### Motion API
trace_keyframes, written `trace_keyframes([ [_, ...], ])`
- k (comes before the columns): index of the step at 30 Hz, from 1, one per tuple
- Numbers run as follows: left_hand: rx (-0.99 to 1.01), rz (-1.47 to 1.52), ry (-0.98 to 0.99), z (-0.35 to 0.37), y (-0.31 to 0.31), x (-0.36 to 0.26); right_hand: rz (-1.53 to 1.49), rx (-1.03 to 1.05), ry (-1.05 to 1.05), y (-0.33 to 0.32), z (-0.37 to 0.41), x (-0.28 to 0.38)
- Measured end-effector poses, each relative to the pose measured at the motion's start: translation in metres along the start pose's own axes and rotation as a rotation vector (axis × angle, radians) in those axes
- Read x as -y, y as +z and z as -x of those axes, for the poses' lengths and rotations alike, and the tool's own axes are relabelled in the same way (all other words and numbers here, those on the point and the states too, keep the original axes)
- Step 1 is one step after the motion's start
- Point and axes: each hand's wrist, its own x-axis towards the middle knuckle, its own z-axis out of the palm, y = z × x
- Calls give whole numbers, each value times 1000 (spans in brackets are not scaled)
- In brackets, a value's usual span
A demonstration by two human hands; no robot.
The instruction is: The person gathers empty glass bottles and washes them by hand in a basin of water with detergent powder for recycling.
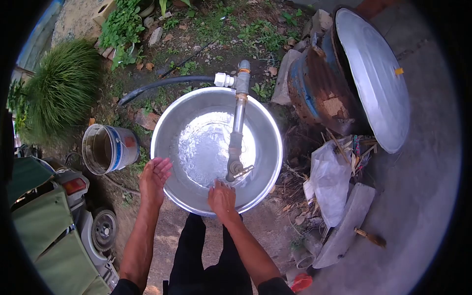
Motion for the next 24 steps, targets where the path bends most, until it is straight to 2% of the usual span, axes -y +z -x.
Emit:
trace_keyframes([
  [2,-59,-233,25,1,0,7,98,30,-32,-2,-1,-14],
  [3,-57,-236,18,0,0,13,193,51,-78,1,-4,-21],
  [5,28,-525,45,-8,-6,33,227,-8,-140,7,-6,-30],
  [6,30,-527,38,-18,-14,52,291,38,-164,5,-8,-31],
  [8,113,-884,209,-38,-25,85,356,82,-189,0,-13,-32],
  [9,117,-883,205,-40,-26,94,381,94,-209,-1,-14,-33],
  [11,87,-1395,561,-37,-12,102,410,112,-220,-3,-14,-38],
  [16,-5,-1361,515,-42,-14,140,453,164,-154,-7,-13,-46],
  [18,49,-891,228,-28,-7,142,443,162,-142,-7,-10,-52],
  [19,56,-896,227,-15,1,140,435,154,-136,-9,-9,-55],
  [21,154,-766,104,15,17,136,394,139,-127,-18,-3,-60],
  [23,163,-787,157,15,18,141,357,119,-129,-34,2,-64],
  [24,131,-878,165,10,16,141,239,20,-114,-45,8,-67],
])
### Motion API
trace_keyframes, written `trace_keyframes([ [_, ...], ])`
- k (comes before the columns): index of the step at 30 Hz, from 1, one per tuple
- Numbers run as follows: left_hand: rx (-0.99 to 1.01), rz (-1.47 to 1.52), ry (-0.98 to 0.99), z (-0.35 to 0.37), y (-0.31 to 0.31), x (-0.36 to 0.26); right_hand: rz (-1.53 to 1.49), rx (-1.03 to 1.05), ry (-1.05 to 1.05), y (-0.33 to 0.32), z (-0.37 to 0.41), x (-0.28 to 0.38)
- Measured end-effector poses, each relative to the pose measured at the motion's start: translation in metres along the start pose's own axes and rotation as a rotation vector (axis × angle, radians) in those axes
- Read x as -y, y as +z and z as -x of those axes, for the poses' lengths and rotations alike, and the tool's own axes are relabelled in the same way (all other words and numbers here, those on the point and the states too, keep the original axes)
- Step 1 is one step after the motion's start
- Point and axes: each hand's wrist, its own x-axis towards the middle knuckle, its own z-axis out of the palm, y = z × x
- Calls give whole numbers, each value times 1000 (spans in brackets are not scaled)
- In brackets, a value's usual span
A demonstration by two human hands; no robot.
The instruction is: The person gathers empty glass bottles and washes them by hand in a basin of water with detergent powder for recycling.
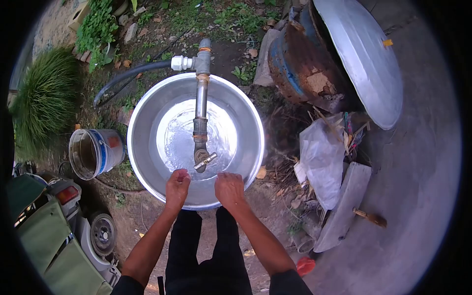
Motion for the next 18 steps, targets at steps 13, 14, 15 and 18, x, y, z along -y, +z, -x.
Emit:
trace_keyframes([
  [13,27,861,-921,-48,36,31,-107,-123,300,-40,47,-98],
  [14,149,812,-794,-39,49,16,-22,-4,342,-37,45,-103],
  [15,201,818,-753,-32,65,0,-19,-8,353,-30,44,-111],
  [18,409,976,-616,2,99,-74,98,117,290,-19,35,-121],
])
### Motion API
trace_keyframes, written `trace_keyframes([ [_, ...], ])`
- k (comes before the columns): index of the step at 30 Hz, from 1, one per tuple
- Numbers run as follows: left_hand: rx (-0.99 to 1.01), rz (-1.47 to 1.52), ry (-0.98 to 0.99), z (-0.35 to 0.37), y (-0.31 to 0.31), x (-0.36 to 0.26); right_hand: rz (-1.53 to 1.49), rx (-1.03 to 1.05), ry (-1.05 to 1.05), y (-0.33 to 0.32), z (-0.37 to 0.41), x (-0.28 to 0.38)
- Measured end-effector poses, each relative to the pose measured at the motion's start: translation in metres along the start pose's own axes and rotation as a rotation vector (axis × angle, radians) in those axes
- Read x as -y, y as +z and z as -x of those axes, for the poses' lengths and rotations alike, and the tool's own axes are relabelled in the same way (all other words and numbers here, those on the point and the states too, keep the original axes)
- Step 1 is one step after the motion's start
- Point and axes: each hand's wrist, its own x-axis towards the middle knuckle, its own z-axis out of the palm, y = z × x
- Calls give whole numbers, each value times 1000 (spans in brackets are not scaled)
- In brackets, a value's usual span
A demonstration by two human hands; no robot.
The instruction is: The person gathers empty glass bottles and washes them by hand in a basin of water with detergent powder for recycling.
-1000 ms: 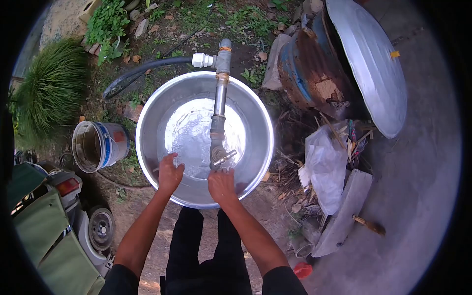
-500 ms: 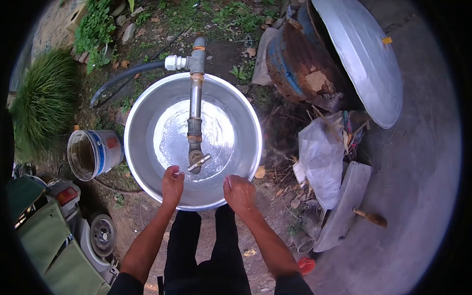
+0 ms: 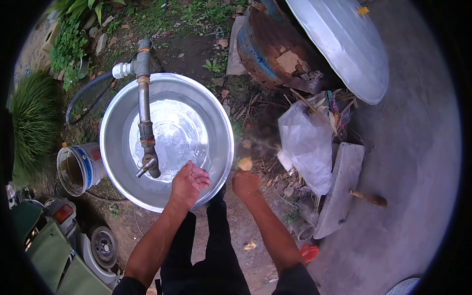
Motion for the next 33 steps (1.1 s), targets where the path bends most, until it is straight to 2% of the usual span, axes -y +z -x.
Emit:
trace_keyframes([
  [2,278,32,72,18,35,17,108,102,-84,-13,-8,7],
  [3,367,-96,162,32,56,23,108,96,-81,-17,-16,8],
  [4,455,-224,252,43,72,30,124,185,-95,-22,-24,8],
  [5,459,-226,254,47,80,39,138,274,-112,-25,-29,7],
  [6,551,-579,434,51,87,47,-96,296,-170,10,-35,-22],
  [7,631,-934,611,53,90,50,-96,293,-168,4,-31,-19],
  [8,617,-1292,831,45,87,47,-2,68,-297,-2,-26,-16],
  [9,619,-1291,836,35,81,43,95,-162,-425,-8,-25,-12],
  [10,305,-1448,827,23,72,37,-172,-149,-353,-6,-25,-10],
  [11,-19,-1579,797,13,59,33,-170,-151,-355,-21,-30,0],
  [13,-156,-1524,591,-6,17,28,202,360,-165,-65,-48,20],
  [14,-156,-1521,596,-3,9,21,193,376,-165,-65,-52,19],
  [16,-204,-1650,1052,8,-6,10,206,328,-173,-64,-50,18],
  [17,-207,-1651,1053,15,-11,3,219,282,-182,-64,-50,18],
  [20,-187,-1423,850,35,-12,-2,255,290,-234,-60,-44,17],
  [21,-190,-1421,843,39,-7,2,257,298,-235,-57,-43,17],
  [25,144,-1367,1035,66,69,18,216,312,-191,-59,-46,24],
  [28,223,-1392,1101,56,91,36,247,349,-192,-69,-49,24],
  [29,222,-1390,1103,52,92,36,268,368,-205,-73,-48,24],
  [30,123,-1467,1054,44,91,36,268,367,-205,-75,-44,22],
  [31,21,-1543,1000,39,87,37,240,319,-202,-76,-37,18],
  [32,17,-1546,1000,32,74,37,212,272,-202,-75,-31,18],
  [33,-55,-1593,872,23,56,31,213,267,-205,-71,-28,20],
])
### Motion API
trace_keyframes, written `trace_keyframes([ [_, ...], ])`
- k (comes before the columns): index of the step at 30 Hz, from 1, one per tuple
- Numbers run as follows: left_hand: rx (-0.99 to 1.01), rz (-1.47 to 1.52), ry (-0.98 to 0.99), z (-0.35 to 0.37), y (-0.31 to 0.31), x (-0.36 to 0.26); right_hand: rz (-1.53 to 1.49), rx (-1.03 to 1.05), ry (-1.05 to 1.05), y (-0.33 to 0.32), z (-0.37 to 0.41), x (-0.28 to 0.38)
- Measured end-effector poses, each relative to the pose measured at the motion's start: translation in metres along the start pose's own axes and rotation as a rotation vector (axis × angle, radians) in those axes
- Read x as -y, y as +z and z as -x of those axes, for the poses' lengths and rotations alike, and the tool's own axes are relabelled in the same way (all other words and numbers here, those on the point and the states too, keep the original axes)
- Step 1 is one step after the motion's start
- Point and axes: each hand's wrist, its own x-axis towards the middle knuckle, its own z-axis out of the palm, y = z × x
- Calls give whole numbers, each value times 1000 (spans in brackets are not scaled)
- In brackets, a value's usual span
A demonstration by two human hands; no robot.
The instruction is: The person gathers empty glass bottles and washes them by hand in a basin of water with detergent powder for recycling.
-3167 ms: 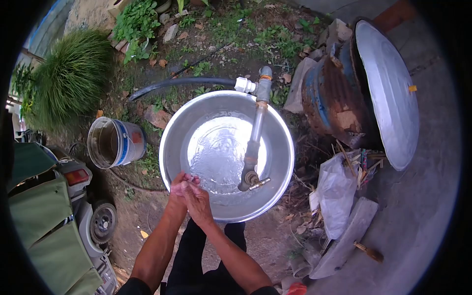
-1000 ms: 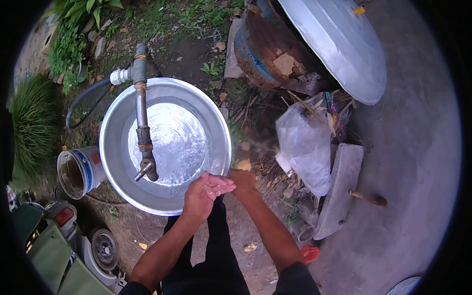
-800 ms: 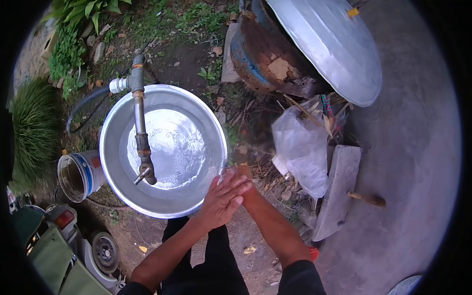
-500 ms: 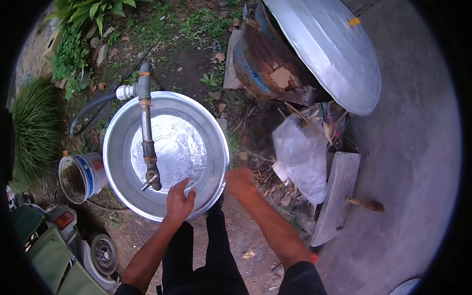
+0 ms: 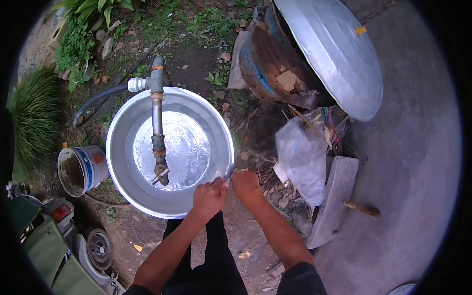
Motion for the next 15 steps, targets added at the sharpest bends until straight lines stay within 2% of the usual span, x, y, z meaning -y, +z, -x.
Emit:
trace_keyframes([
  [1,53,-36,-109,-2,-3,18,-4,-78,-9,4,0,1],
  [3,-193,-12,45,6,-18,48,-2,-157,6,5,3,3],
  [4,-205,-18,55,8,-34,57,-18,-178,-14,2,4,8],
  [5,-172,-32,-44,15,-47,67,-36,-203,-34,-1,3,14],
  [7,-82,149,-368,35,-56,115,-73,-250,-25,-4,5,26],
  [8,-191,221,-454,42,-54,138,-112,-288,-28,-4,4,31],
  [10,-310,205,-467,56,-49,195,-154,-288,-29,3,1,42],
  [12,-345,320,-612,56,-72,180,-192,-291,-30,9,-9,52],
  [14,-371,316,-558,63,-73,195,-498,-334,-42,20,-23,63],
  [15,-403,304,-513,68,-73,200,-494,-340,-43,36,-37,68],
])
